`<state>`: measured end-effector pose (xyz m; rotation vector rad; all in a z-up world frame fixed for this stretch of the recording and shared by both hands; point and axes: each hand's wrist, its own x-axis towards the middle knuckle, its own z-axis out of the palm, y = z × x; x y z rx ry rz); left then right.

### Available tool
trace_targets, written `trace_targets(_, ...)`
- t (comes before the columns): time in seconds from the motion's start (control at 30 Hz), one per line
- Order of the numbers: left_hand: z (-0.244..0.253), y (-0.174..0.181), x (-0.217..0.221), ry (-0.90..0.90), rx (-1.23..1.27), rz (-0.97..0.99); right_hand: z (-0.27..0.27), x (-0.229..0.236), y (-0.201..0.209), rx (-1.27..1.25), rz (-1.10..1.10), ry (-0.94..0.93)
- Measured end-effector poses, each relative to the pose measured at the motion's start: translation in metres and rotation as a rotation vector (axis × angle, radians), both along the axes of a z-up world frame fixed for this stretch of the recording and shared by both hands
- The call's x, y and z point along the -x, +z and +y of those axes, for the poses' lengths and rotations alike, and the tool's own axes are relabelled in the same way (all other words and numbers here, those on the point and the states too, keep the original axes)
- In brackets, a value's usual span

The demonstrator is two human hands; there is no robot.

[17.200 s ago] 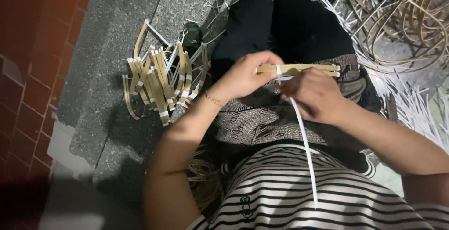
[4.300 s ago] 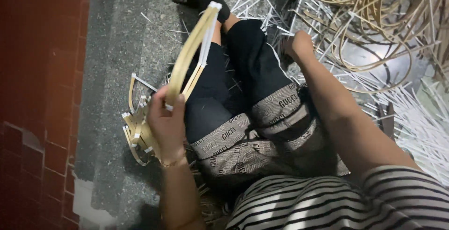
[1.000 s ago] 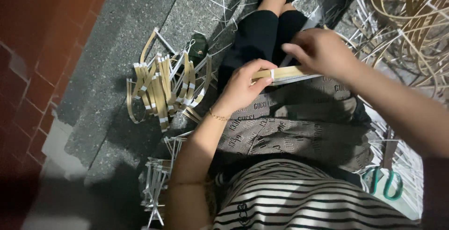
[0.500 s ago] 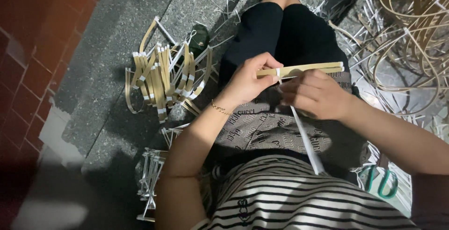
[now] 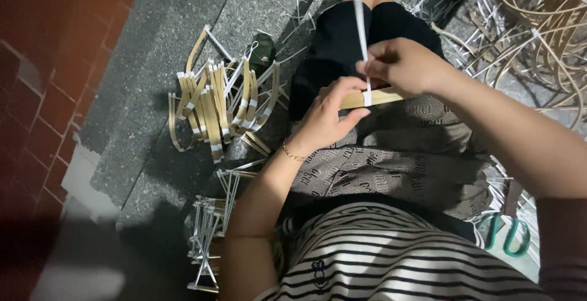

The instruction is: The recorder is wrapping white ribbon or tape around a bamboo frame used for furniture or decor.

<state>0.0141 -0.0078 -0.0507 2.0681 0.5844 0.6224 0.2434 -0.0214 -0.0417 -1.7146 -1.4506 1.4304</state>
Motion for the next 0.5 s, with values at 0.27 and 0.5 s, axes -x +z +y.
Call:
trace_targets(0.27,0.005,-0.004,-0.001,-0.005,0.045,-0.043,0.003,-0.004,0.004,0.246,-0.391,0.148)
trace_targets(0.5,0.018,-0.017,-0.014,-0.043,0.405,-0.053,-0.075,-0.006,0.008,-1.188,-0.553,0.357)
